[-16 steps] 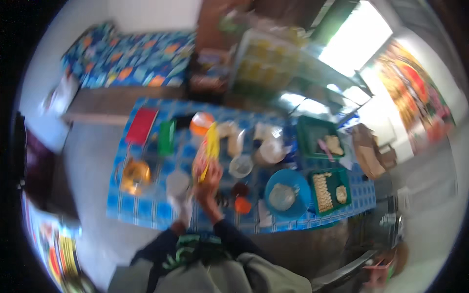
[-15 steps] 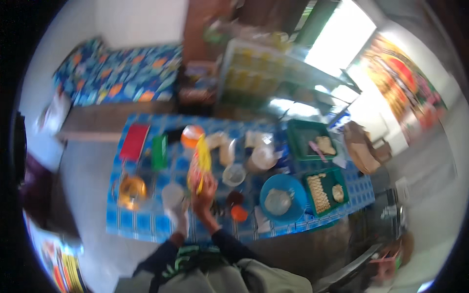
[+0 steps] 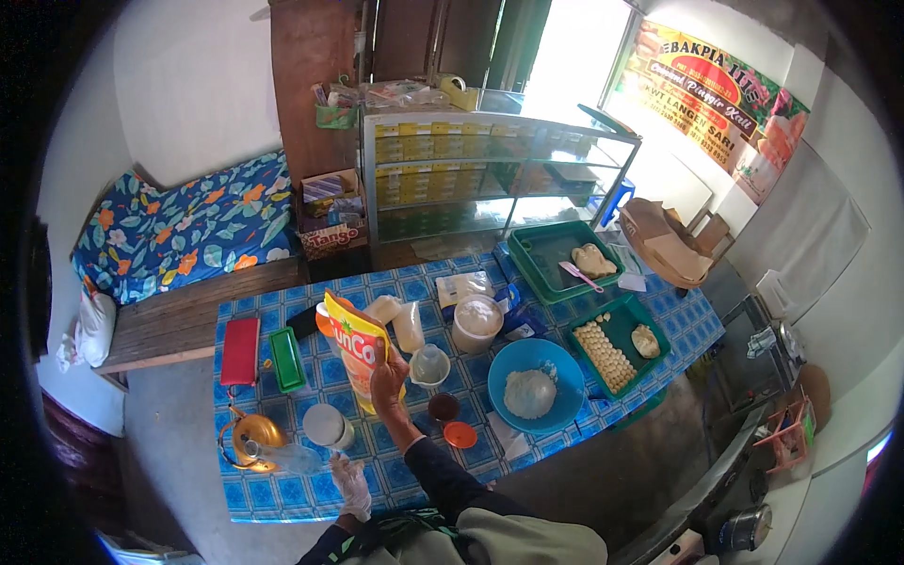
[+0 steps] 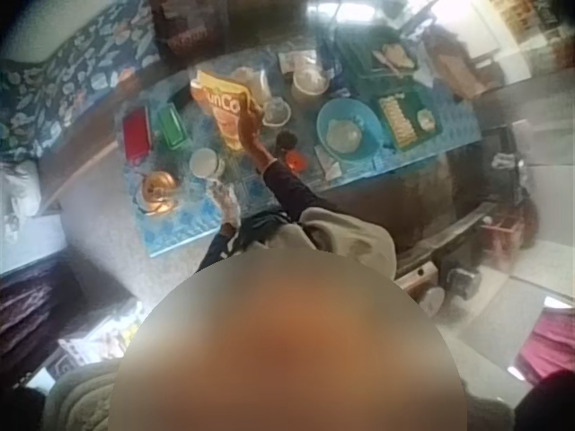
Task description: The person pours flour from a blue bag and cooking oil from a yellow pouch into a blue bowl, then mixes the ingredients using a pink spatula and their gloved hands.
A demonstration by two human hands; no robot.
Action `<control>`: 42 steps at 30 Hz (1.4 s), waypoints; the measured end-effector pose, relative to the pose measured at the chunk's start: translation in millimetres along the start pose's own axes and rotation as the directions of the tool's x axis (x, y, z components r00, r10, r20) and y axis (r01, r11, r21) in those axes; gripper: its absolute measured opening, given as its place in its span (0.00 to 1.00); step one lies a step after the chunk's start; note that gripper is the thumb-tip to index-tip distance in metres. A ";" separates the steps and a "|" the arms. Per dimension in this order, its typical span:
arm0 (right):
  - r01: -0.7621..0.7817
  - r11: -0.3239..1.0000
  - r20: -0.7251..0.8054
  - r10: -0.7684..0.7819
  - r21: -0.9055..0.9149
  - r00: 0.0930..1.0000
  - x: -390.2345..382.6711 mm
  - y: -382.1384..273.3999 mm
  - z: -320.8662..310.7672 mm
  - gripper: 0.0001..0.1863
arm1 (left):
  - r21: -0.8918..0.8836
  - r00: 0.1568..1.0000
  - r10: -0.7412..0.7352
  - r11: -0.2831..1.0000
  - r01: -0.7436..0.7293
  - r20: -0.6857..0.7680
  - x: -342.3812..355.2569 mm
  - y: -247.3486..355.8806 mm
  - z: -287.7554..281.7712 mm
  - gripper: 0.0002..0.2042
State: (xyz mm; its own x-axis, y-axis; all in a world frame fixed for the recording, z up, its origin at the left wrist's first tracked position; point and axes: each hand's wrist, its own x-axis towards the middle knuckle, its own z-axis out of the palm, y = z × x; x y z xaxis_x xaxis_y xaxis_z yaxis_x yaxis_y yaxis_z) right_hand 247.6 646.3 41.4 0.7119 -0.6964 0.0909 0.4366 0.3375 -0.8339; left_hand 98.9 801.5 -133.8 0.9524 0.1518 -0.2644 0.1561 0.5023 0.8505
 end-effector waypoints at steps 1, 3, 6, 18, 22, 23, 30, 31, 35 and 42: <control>-0.044 0.997 -0.024 0.045 0.059 0.999 -1.9 -8.2 12.4 0.18 | -0.236 0.998 -0.043 0.971 0.033 -0.038 9.8 -5.1 -12.2 0.13; -0.031 0.996 -0.046 0.035 0.084 0.998 -2.4 -24.7 17.0 0.19 | -0.242 0.997 -0.067 0.968 0.074 0.036 10.3 -6.3 -9.3 0.10; -0.030 0.997 -0.052 0.034 0.065 0.998 -8.6 -56.5 22.2 0.20 | 0.077 0.988 0.128 0.988 -0.135 0.086 -12.9 8.2 11.1 0.09; 0.018 0.953 0.051 -0.035 0.303 0.998 -18.4 -197.5 16.1 0.25 | 0.479 0.826 0.500 0.675 -0.560 0.261 -46.2 166.7 126.8 0.15; 0.063 0.966 0.128 -0.097 0.251 0.987 -24.8 -265.8 -30.6 0.24 | 0.098 0.662 0.542 0.731 -0.675 0.519 -27.5 214.1 192.6 0.28; 0.056 0.963 0.141 -0.096 0.262 0.985 -26.6 -283.2 -40.6 0.23 | 0.035 0.610 0.527 0.739 -0.673 0.591 -31.5 217.9 216.3 0.32; 0.085 0.992 -0.108 -0.095 -0.091 0.990 -62.3 -365.7 -154.1 0.21 | -0.156 0.457 0.095 0.983 0.097 0.884 -116.3 88.6 284.1 0.37; 0.088 0.972 -0.160 -0.125 -0.219 0.979 -67.4 -372.3 -165.5 0.21 | -0.158 0.431 0.025 0.948 0.276 0.902 -132.8 62.9 292.6 0.37; 0.019 0.889 -0.267 -0.158 -0.457 0.951 -68.9 -366.9 -219.9 0.22 | -0.003 0.440 -0.153 0.943 0.334 0.885 -189.2 19.0 319.3 0.36; -0.190 0.831 -0.399 -0.042 -0.523 0.916 -48.2 -351.7 -299.6 0.21 | 0.122 0.492 -0.347 0.894 0.432 0.798 -228.3 -54.7 336.1 0.33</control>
State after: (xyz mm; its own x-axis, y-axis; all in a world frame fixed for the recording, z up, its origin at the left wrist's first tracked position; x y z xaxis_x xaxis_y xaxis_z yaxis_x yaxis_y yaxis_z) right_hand -105.1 371.5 167.3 0.4142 -0.9048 -0.0988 -0.0602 0.0811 -0.9949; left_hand -39.0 453.3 32.9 0.6236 -0.7793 -0.0624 0.5827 0.4102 0.7016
